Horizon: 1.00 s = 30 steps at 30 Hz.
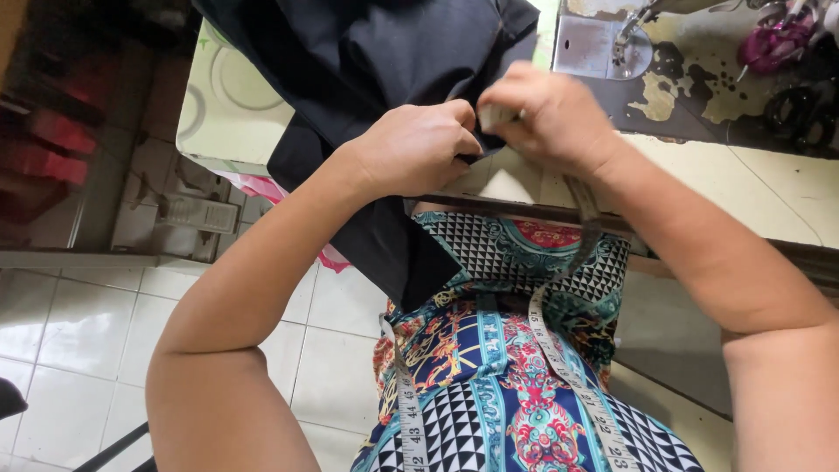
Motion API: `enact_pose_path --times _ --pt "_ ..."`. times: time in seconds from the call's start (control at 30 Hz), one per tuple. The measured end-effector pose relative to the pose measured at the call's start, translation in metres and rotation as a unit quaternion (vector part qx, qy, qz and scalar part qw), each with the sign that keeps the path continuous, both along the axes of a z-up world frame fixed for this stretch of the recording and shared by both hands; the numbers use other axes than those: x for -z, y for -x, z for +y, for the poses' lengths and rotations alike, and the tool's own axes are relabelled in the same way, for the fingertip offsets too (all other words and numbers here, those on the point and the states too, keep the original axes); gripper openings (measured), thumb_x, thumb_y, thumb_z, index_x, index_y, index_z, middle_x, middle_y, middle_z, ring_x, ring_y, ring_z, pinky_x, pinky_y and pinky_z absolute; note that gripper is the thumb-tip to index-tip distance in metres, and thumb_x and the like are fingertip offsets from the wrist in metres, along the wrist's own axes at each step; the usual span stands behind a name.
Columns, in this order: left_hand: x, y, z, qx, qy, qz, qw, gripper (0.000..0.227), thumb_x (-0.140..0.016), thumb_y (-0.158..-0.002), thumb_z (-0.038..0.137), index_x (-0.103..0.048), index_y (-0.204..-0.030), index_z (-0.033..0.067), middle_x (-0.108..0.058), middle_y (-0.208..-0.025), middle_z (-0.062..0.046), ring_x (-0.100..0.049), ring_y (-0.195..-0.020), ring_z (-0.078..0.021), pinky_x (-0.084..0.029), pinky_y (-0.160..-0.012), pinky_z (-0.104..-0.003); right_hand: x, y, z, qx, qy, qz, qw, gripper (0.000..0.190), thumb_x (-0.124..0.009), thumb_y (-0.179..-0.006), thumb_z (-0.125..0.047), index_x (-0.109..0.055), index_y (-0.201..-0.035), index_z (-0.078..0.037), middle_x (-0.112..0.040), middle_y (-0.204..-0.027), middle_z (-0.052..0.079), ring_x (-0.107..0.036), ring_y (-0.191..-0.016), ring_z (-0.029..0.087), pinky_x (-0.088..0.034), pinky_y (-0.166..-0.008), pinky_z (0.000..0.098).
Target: Measuring and marking a black garment using a tape measure and chalk on a sewing table.
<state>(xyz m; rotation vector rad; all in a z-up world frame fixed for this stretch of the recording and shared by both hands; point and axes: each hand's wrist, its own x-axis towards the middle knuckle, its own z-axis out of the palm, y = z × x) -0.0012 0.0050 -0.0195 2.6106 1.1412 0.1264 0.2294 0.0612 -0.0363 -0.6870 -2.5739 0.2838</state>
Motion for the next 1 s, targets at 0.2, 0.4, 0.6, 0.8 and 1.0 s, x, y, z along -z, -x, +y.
enact_pose_path --times 0.2,0.4,0.6,0.8,1.0 --pt "-0.008 -0.014 0.007 -0.01 -0.26 0.095 0.961 0.04 -0.062 -0.102 0.048 -0.071 -0.068 0.0285 -0.06 -0.081 0.005 -0.06 -0.055 -0.0232 -0.039 -0.054 -0.043 0.014 -0.004 -0.011 0.047 0.018 -0.046 0.998 0.033 -0.07 -0.09 -0.007 -0.069 -0.123 -0.014 -0.063 -0.11 0.009 -0.065 -0.082 0.032 -0.051 -0.06 0.0449" --pt "-0.013 -0.027 0.025 -0.05 -0.32 0.21 0.922 0.031 -0.067 -0.07 0.008 -0.051 -0.054 0.0288 -0.055 -0.055 0.006 -0.045 -0.049 -0.0179 -0.031 -0.065 -0.045 0.008 -0.006 -0.009 0.068 0.049 -0.088 0.993 0.032 -0.064 -0.084 -0.008 -0.067 -0.115 -0.015 -0.056 -0.102 0.007 -0.058 -0.079 0.031 -0.043 -0.053 0.0463" --pt "-0.025 -0.021 0.0 -0.053 -0.182 0.178 0.966 0.015 -0.066 -0.09 0.017 -0.052 -0.095 0.0185 -0.07 -0.064 0.003 -0.068 -0.054 -0.0256 -0.037 -0.061 -0.041 0.013 -0.009 -0.002 0.06 0.078 -0.067 0.993 0.024 -0.071 -0.09 -0.016 -0.066 -0.113 -0.016 -0.053 -0.1 0.005 -0.055 -0.084 0.026 -0.045 -0.061 0.0436" --pt "-0.017 -0.005 0.014 -0.039 -0.401 0.127 0.907 0.046 -0.068 -0.091 0.039 -0.057 -0.13 0.0159 -0.054 -0.09 0.004 -0.055 -0.055 -0.0198 -0.035 -0.066 -0.039 0.018 -0.011 0.012 0.026 0.068 -0.036 0.997 0.043 -0.082 -0.094 -0.033 -0.051 -0.099 -0.004 -0.057 -0.095 0.013 -0.056 -0.087 0.033 -0.045 -0.075 0.0433" --pt "0.005 0.025 0.009 -0.016 -0.117 -0.094 0.989 0.06 -0.085 -0.069 0.02 -0.059 -0.122 0.0228 -0.057 -0.116 -0.001 -0.059 -0.106 -0.023 -0.043 -0.071 -0.045 -0.005 -0.002 0.013 0.095 0.164 -0.097 0.977 0.059 -0.083 -0.086 -0.04 -0.058 -0.132 -0.012 -0.065 -0.09 0.007 -0.06 -0.082 0.027 -0.044 -0.07 0.0413"
